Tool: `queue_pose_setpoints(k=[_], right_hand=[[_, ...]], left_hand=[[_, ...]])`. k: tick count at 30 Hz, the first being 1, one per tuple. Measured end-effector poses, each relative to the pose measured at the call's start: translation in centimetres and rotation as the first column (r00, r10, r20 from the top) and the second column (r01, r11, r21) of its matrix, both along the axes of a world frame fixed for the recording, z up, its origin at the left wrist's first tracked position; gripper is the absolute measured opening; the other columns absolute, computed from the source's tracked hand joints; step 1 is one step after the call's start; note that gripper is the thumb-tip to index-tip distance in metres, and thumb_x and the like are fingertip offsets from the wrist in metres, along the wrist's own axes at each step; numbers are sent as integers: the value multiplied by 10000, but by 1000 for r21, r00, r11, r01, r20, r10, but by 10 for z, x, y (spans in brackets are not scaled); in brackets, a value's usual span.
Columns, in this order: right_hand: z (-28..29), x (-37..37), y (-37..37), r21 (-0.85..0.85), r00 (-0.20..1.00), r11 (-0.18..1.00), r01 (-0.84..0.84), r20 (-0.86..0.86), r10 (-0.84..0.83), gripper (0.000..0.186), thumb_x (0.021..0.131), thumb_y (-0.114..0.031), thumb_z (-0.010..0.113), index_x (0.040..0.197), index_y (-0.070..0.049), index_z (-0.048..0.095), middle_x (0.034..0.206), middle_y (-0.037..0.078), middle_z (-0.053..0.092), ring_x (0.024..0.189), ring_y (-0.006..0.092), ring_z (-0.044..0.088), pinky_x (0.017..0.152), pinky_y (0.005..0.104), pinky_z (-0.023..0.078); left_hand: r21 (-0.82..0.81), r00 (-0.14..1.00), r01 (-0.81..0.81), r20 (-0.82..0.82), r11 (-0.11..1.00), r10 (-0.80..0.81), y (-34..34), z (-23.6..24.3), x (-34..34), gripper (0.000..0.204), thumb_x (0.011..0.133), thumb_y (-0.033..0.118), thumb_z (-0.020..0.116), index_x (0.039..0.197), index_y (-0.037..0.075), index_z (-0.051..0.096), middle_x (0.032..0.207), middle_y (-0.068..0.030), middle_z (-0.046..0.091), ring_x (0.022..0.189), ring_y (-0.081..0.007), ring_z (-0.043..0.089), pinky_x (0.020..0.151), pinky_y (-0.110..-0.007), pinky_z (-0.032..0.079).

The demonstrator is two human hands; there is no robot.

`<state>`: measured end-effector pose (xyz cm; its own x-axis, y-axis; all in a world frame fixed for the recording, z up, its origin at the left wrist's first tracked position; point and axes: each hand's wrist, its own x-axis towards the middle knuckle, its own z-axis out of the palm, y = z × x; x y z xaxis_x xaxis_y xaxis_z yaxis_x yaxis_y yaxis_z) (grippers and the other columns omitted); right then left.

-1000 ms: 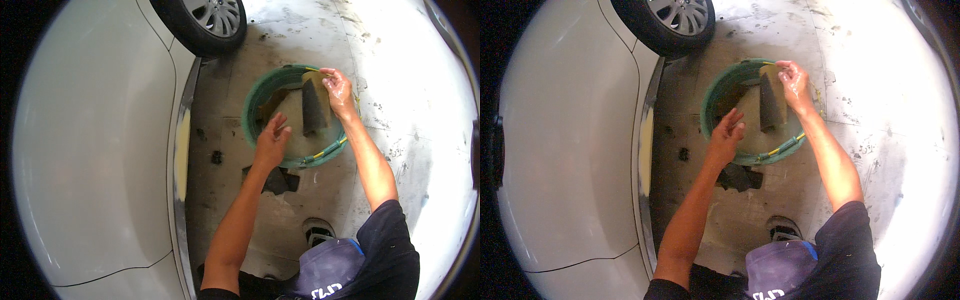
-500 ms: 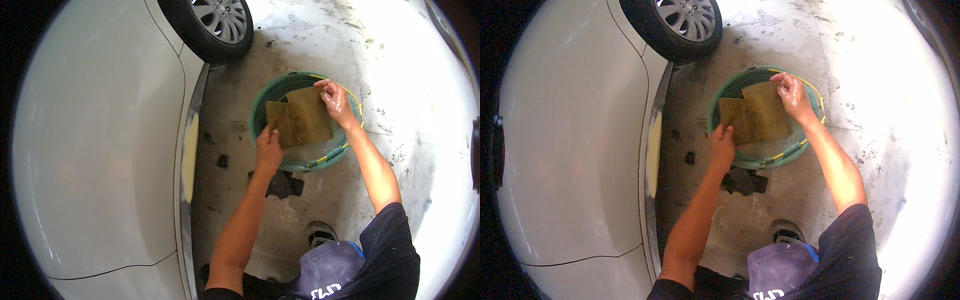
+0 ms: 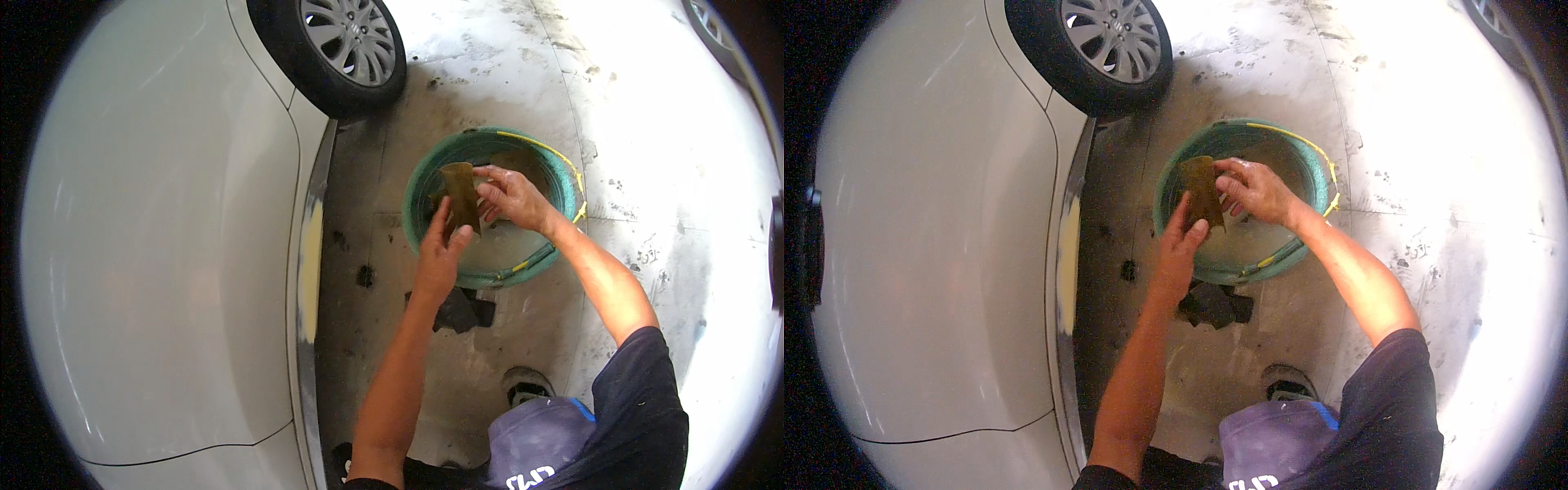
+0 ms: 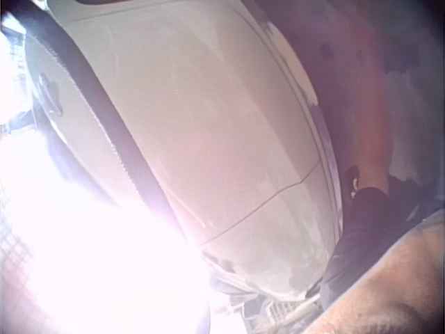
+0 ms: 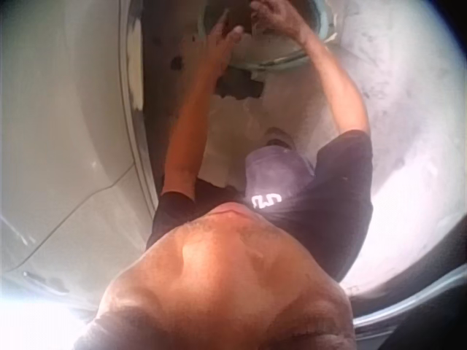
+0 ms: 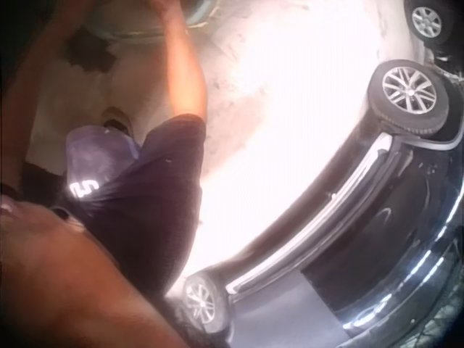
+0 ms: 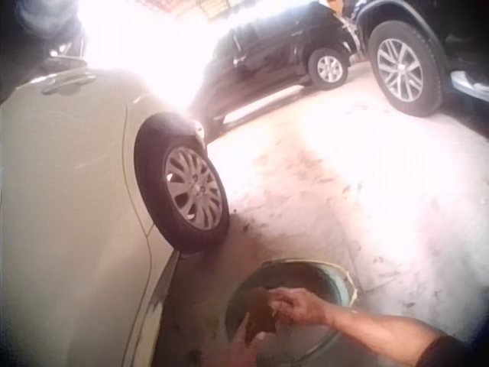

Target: The person sands the lower side panel of a white car using a sanding block. They repeatedly rub the block along the surface and periodically dip it into a green bucket of water to clean it. The person works on a specific section of the car's body, maintaining a consistent sanding motion.

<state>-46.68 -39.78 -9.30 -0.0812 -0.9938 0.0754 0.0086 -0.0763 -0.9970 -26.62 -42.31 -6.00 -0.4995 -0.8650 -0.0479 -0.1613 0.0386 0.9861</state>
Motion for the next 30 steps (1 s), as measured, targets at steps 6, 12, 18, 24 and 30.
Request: queue_pose_setpoints(k=[6,12,18,24,30], right_hand=[[2,-6,-2,-114,984,980,163,90,-153,497,974,-413,500,1215,20,530,1022,130,633,953,175,603,841,321,476],[-5,-11,-6,-37,975,981,189,-112,-192,385,898,-304,584,1136,-3,560,892,45,598,765,130,553,677,267,477],[-15,-19,-8,-6,967,986,166,-197,-164,205,795,-157,690,810,11,573,701,1,531,695,79,468,616,270,415],[-14,-16,-7,-2,973,979,204,-107,-203,329,789,-245,699,716,32,537,597,58,439,607,110,395,545,342,361],[-16,-19,-9,27,966,984,175,-199,-166,399,803,-231,695,626,16,436,565,12,308,586,89,327,511,339,311]], left_hand=[[28,995,-89,55,996,88,-11,-28,-30,402,917,174,621,1264,-5,529,1183,-140,595,1038,-202,575,900,-323,458],[37,962,-254,118,967,248,-14,-30,-36,298,893,157,661,1126,-16,592,995,-96,640,871,-150,598,755,-284,481],[213,984,-174,7,962,176,-14,-27,-37,275,911,201,655,1096,1,615,932,-47,647,783,-115,604,658,-258,518],[285,983,-164,-37,944,182,-12,-27,-38,204,923,195,636,1022,18,653,881,-36,643,741,-118,609,637,-284,554],[350,988,-133,-29,927,153,-8,-25,-41,195,939,172,608,1038,7,642,886,-37,651,748,-119,619,648,-276,550]])
